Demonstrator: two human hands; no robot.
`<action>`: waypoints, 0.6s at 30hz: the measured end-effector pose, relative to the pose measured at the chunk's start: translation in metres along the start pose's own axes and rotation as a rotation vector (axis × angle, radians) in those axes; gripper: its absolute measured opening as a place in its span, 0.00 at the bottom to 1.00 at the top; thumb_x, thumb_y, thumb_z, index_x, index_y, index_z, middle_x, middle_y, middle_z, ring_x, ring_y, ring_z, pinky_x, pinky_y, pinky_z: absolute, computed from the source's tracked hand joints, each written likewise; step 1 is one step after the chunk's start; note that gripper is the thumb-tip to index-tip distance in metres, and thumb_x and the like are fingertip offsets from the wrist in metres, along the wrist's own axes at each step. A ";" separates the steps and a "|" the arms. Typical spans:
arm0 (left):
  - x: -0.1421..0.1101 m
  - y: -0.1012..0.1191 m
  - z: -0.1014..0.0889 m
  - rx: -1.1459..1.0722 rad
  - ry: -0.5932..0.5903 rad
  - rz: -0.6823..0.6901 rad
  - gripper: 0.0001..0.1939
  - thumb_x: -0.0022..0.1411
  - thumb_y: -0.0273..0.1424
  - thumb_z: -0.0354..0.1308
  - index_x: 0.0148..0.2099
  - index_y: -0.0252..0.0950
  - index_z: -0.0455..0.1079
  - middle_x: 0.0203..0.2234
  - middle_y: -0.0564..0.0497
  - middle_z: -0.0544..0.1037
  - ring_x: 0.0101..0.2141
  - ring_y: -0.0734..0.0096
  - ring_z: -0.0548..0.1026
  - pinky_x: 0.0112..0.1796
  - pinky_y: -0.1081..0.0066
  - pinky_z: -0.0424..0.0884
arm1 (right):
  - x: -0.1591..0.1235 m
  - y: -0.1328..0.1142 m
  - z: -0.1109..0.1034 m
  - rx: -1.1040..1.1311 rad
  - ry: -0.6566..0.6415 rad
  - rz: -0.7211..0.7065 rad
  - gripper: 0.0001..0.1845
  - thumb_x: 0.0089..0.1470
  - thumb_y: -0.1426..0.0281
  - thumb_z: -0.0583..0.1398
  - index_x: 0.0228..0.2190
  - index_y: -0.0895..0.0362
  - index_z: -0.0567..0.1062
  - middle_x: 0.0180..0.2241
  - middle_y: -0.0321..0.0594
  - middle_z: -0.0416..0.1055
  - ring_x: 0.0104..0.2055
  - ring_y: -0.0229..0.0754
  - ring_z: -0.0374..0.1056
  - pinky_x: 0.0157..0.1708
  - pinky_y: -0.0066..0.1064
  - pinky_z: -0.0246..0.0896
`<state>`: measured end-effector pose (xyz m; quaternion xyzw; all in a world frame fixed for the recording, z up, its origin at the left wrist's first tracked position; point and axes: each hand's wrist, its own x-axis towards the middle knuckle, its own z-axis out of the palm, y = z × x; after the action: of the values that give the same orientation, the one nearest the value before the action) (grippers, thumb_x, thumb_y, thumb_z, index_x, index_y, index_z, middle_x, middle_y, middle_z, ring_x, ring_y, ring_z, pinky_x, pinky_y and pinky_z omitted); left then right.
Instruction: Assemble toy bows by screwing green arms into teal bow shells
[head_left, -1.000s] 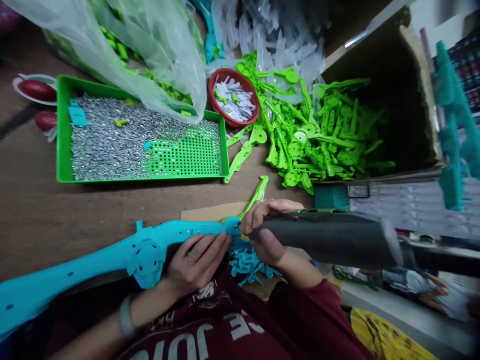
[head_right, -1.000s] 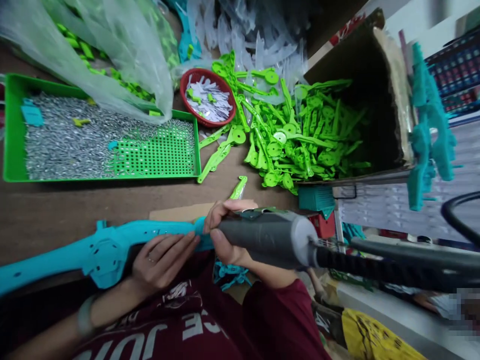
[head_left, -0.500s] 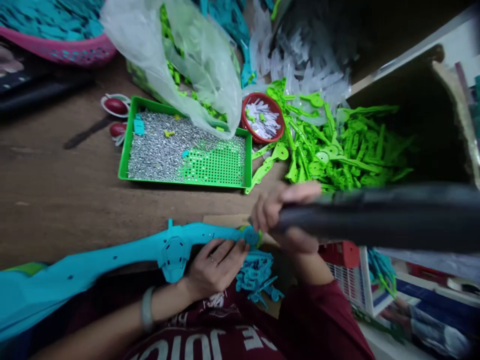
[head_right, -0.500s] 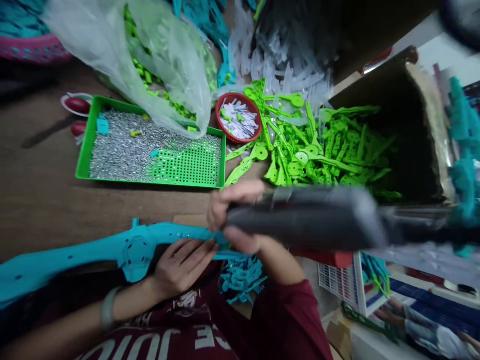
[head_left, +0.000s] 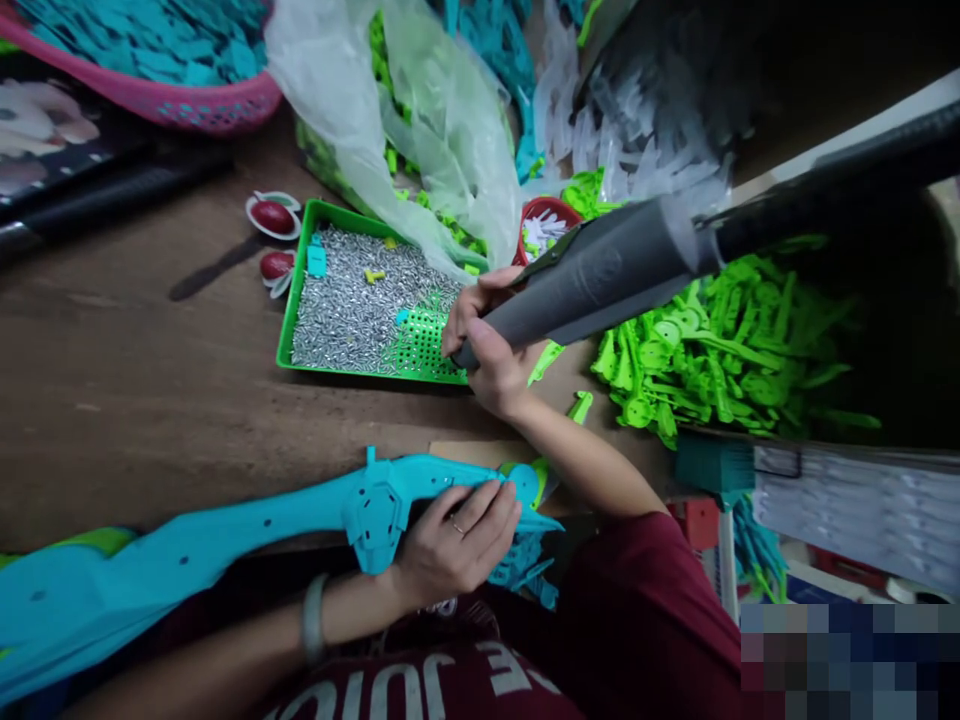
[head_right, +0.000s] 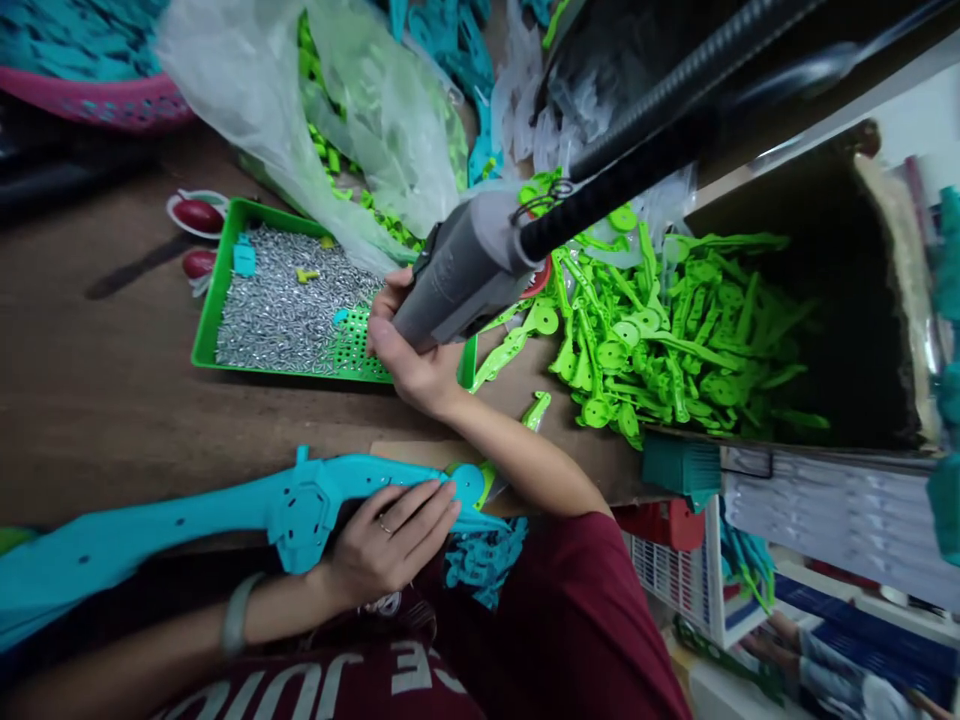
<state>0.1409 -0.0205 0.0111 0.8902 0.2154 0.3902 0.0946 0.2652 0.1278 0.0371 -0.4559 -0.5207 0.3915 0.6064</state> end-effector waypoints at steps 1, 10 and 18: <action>0.000 0.000 0.000 -0.003 0.001 0.002 0.14 0.71 0.26 0.51 0.51 0.32 0.76 0.48 0.47 0.82 0.50 0.63 0.76 0.47 0.65 0.70 | 0.000 0.001 0.001 0.008 -0.001 -0.002 0.26 0.52 0.49 0.61 0.44 0.47 0.57 0.23 0.26 0.54 0.19 0.36 0.56 0.18 0.32 0.59; -0.008 0.004 0.001 0.089 0.005 0.025 0.14 0.69 0.28 0.55 0.54 0.33 0.76 0.52 0.46 0.80 0.45 0.68 0.74 0.44 0.67 0.66 | 0.000 -0.032 0.000 0.029 0.063 -0.102 0.25 0.51 0.50 0.62 0.45 0.45 0.60 0.22 0.26 0.54 0.18 0.36 0.57 0.15 0.30 0.59; -0.010 0.002 0.000 -0.069 0.122 0.000 0.19 0.72 0.22 0.46 0.42 0.35 0.80 0.39 0.50 0.84 0.38 0.71 0.73 0.38 0.67 0.65 | -0.104 -0.096 -0.031 0.008 0.047 0.009 0.22 0.54 0.61 0.61 0.50 0.43 0.63 0.24 0.28 0.59 0.21 0.36 0.63 0.17 0.29 0.64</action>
<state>0.1358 -0.0271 0.0053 0.8610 0.2073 0.4508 0.1119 0.2801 -0.0019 0.0999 -0.4649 -0.5027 0.3854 0.6186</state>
